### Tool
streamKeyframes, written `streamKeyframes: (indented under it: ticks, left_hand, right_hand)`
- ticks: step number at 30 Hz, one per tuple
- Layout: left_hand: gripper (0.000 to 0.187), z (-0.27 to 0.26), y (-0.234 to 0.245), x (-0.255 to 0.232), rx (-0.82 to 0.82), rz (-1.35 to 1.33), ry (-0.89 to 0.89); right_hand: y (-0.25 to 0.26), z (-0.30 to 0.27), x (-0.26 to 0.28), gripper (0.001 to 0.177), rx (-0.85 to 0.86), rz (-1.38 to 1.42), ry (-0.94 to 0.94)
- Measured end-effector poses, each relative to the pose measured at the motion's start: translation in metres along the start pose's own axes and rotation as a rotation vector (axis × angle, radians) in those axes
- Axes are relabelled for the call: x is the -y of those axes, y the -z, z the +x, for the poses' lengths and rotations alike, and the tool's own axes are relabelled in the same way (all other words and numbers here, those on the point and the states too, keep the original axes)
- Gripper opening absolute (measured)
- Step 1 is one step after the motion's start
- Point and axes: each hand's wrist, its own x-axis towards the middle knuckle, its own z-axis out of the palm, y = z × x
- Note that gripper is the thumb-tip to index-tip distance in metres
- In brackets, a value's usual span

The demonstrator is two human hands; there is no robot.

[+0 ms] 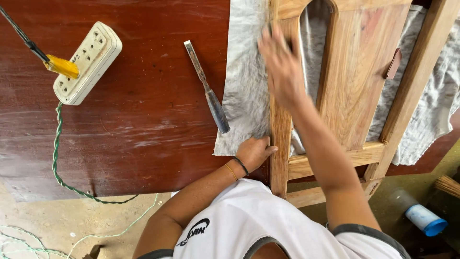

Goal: Sanding and using a chisel to refine the joints and surfaces of a wooden chair frame

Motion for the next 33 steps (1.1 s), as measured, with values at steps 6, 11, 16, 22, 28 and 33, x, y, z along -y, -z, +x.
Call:
streamKeyframes:
  ticks: [6,11,16,22,28,33]
  left_hand:
    - [0.018,0.005,0.101,-0.019,0.108,-0.283,-0.17]
    - [0.034,0.072,0.14,-0.031,-0.448,-0.311,-0.317]
    - [0.016,0.108,0.161,-0.039,-0.406,-0.639,-0.105]
    - [0.015,0.132,0.162,-0.035,-0.405,-0.812,0.006]
    - [0.017,0.132,0.174,-0.04,-0.387,-0.709,0.013]
    - [0.022,0.134,0.173,-0.029,-0.317,-0.579,-0.049]
  right_hand:
    - [-0.032,-0.111,-0.003,0.031,-0.24,0.365,0.114]
    - [-0.03,-0.131,-0.002,0.043,-0.475,0.08,-0.306]
    - [-0.04,-0.094,0.072,0.033,-0.128,0.663,-0.101]
    - [-0.077,-0.043,0.116,0.029,-0.287,0.618,0.09]
    - [-0.061,-0.051,0.113,0.027,0.019,0.74,-0.227]
    - [-0.024,-0.106,0.082,0.037,0.394,0.962,-0.393]
